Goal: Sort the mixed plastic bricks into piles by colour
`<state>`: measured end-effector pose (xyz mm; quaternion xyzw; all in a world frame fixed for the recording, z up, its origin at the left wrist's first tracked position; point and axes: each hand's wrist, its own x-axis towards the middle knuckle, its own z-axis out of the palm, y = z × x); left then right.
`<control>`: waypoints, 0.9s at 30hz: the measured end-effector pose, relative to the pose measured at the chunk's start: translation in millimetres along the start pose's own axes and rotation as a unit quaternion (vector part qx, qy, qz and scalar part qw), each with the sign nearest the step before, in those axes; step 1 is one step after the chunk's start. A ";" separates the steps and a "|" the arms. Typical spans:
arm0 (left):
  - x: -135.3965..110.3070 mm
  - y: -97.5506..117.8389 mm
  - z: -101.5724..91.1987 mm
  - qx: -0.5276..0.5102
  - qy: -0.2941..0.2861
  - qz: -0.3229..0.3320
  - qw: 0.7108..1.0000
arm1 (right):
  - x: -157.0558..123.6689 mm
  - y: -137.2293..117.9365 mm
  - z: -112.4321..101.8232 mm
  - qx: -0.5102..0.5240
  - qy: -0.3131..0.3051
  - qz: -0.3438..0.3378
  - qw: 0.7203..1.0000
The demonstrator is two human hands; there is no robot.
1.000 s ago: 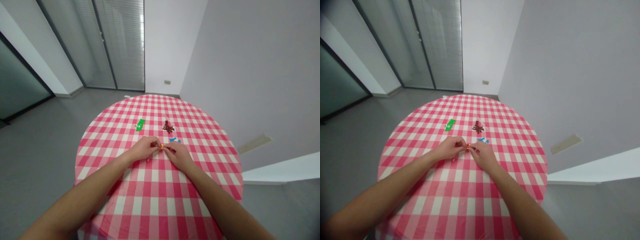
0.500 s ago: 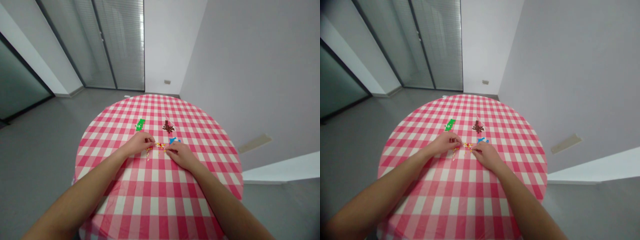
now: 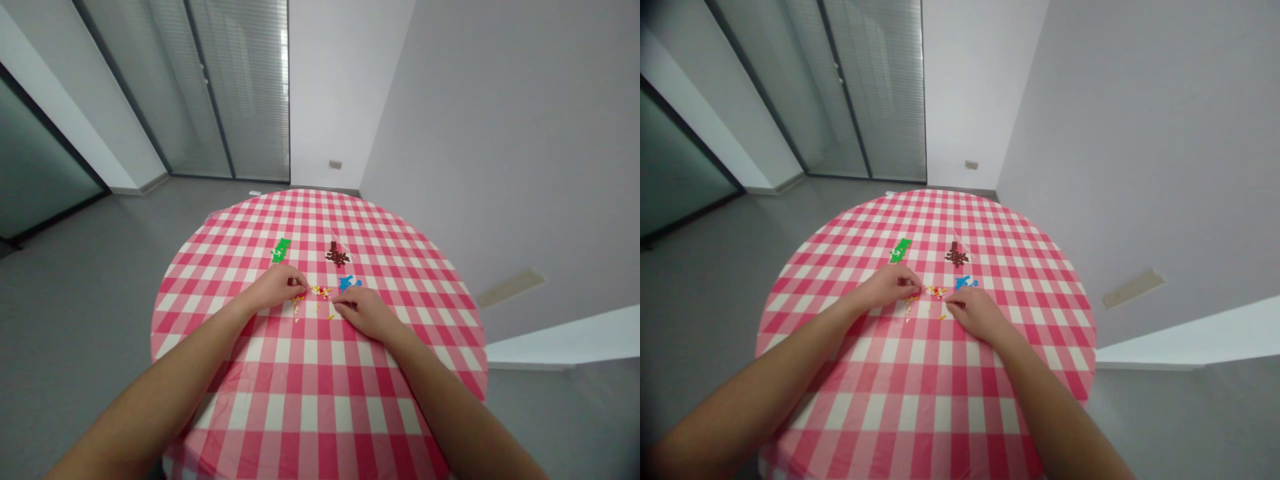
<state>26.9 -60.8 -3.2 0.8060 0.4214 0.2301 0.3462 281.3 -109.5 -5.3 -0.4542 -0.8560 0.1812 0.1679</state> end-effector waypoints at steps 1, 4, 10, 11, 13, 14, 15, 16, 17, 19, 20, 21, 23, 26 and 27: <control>0.1 -0.1 -0.1 0.004 0.001 -0.001 1.000 | 1.5 -0.8 1.7 -0.011 0.019 0.017 1.000; 0.6 -0.5 0.2 0.017 0.007 -0.007 1.000 | 6.3 -4.8 6.7 -0.060 0.058 0.053 0.995; 1.1 -0.4 0.7 0.014 0.010 -0.006 1.000 | 13.1 -10.8 12.7 -0.162 0.046 0.072 0.983; 0.9 0.1 0.6 0.015 0.011 -0.006 1.000 | 13.6 -10.6 13.2 -0.163 0.046 0.072 0.983; 0.5 1.5 0.3 0.017 0.009 -0.004 1.000 | 14.3 -9.6 13.6 -0.158 0.047 0.073 0.984; 0.2 2.4 0.0 0.018 0.008 -0.003 1.000 | 14.5 -9.2 13.5 -0.154 0.047 0.073 0.984; -0.1 3.4 -0.4 0.019 0.008 -0.002 1.000 | 14.5 -9.0 13.2 -0.150 0.044 0.073 0.985; -0.4 4.4 -0.8 0.020 0.010 -0.003 1.000 | 14.4 -9.0 12.6 -0.146 0.041 0.073 0.986; -0.7 5.5 -1.5 0.022 0.014 -0.006 1.000 | 14.2 -9.3 11.7 -0.140 0.038 0.075 0.987; -1.4 7.7 -3.2 0.027 0.026 -0.020 0.999 | 13.0 -10.3 9.2 -0.121 0.039 0.084 0.988; -1.7 8.7 -4.3 0.031 0.031 -0.028 0.999 | 12.0 -10.8 7.5 -0.107 0.043 0.090 0.989; -2.0 9.5 -5.5 0.036 0.036 -0.033 0.998 | 10.8 -11.2 5.5 -0.090 0.048 0.094 0.990; -2.7 10.2 -8.2 0.051 0.041 -0.035 0.997 | 7.4 -11.4 1.1 -0.051 0.059 0.086 0.993; -3.7 8.7 -12.0 0.075 0.049 -0.022 0.996 | 0.5 -10.5 -6.0 -0.011 0.060 0.057 0.996; -4.0 7.9 -13.3 0.084 0.051 -0.013 0.995 | -2.0 -10.0 -8.4 -0.001 0.058 0.043 0.997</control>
